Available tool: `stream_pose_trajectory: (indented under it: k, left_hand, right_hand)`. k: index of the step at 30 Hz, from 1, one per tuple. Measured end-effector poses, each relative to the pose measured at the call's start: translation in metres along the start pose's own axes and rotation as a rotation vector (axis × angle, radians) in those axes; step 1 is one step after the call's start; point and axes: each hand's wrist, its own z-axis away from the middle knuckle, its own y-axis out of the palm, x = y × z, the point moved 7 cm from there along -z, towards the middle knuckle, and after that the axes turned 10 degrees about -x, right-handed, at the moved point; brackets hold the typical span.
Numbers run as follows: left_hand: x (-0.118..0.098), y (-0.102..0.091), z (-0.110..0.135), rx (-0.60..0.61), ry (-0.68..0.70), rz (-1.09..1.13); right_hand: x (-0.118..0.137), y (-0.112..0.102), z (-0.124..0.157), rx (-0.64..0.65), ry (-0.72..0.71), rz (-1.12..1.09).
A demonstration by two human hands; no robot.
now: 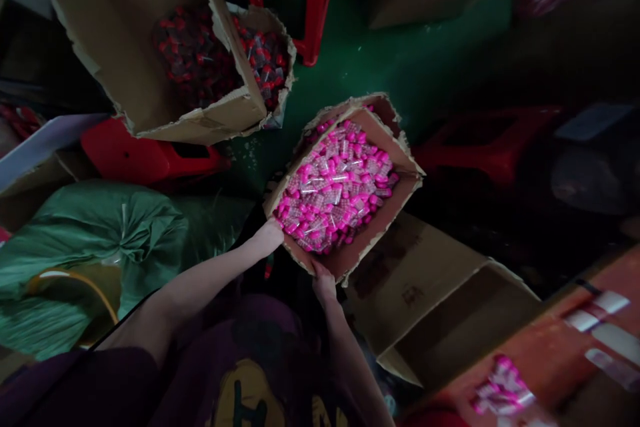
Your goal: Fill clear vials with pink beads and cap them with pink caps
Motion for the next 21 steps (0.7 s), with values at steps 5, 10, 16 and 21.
stream_pose_trajectory:
  k: [5, 10, 16, 21]
  left_hand:
    - [0.018, -0.002, 0.012, 0.061, 0.049, -0.16]
    - [0.027, -0.016, 0.01, 0.067, 0.057, -0.283]
    - [0.024, -0.039, 0.003, 0.091, -0.002, -0.415]
    - [0.027, -0.086, -0.004, -0.05, -0.129, -0.511]
  right_hand:
    - [0.015, 0.013, -0.006, -0.022, 0.028, -0.003]
    - [0.025, 0.001, -0.01, -0.118, 0.039, -0.077]
    - [0.042, -0.018, -0.003, -0.279, -0.03, -0.303]
    - [0.042, -0.048, 0.014, -0.599, -0.022, -0.564]
